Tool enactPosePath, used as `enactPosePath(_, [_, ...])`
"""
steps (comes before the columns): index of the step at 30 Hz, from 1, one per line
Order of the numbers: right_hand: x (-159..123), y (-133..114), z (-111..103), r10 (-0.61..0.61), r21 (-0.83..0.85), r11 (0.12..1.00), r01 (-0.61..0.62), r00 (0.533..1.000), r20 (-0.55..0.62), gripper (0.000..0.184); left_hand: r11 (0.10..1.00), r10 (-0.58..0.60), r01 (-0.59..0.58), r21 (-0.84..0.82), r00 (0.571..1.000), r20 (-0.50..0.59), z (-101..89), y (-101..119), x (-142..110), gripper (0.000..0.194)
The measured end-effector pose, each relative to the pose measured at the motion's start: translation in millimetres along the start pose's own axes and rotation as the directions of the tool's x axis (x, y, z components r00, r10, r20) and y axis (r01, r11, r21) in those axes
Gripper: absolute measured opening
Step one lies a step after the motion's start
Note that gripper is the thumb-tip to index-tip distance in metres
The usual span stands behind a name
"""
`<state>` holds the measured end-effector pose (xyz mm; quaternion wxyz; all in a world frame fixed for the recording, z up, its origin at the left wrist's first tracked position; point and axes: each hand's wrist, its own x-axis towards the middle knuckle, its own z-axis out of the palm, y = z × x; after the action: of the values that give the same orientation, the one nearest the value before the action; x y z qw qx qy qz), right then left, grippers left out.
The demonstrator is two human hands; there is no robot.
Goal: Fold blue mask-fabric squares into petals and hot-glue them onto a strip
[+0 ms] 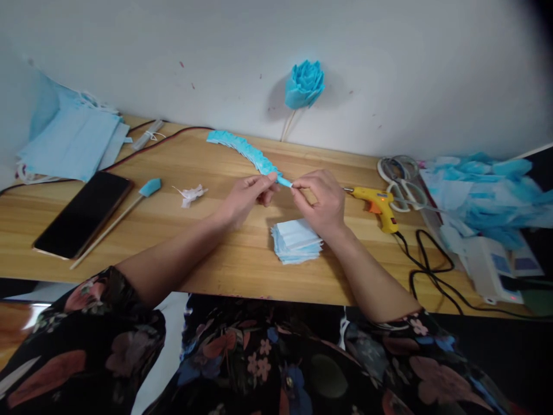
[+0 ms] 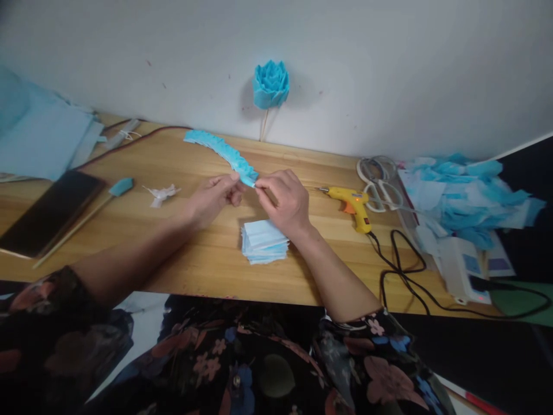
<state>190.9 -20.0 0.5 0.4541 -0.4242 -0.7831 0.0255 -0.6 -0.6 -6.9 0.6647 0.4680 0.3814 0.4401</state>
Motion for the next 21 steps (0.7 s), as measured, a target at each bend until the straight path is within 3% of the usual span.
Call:
enactPosePath(4, [-1.7,2.6,0.1,0.017,-0.022,1.000,-0.016,0.999,0.031,0.013,0.999,0.035,-0.034,-0.026,0.999,0.033,0.1,2.9,-0.8,0.039])
enactPosePath(10, [-1.3,-2.4,0.6,0.169,0.091,0.981,-0.170,0.985,0.017,0.013,0.998,0.055,-0.055,-0.007,0.998,0.026,-1.0,3.4,-1.3,0.035])
enactPosePath(12, [-0.7,-3.7,1.0,0.299,0.194,0.935,-0.297,0.954,0.019,0.012,0.998,0.068,-0.068,0.002,0.998,0.006,-1.7,1.4,-0.2,0.034])
enactPosePath(15, [0.4,-3.2,1.3,0.469,0.332,0.813,-0.479,0.876,0.116,0.015,0.996,0.074,-0.073,0.047,0.997,-0.022,-2.6,-0.9,1.3,0.033])
enactPosePath(17, [0.9,-2.0,1.4,0.507,0.388,0.750,-0.536,0.842,0.184,0.021,0.994,0.079,-0.076,0.075,0.996,-0.036,-2.6,-1.1,1.7,0.034])
enactPosePath(21, [1.2,-1.2,1.6,0.508,0.449,0.690,-0.568,0.822,0.259,0.031,0.991,0.095,-0.091,0.096,0.995,-0.039,-1.7,0.8,1.3,0.038])
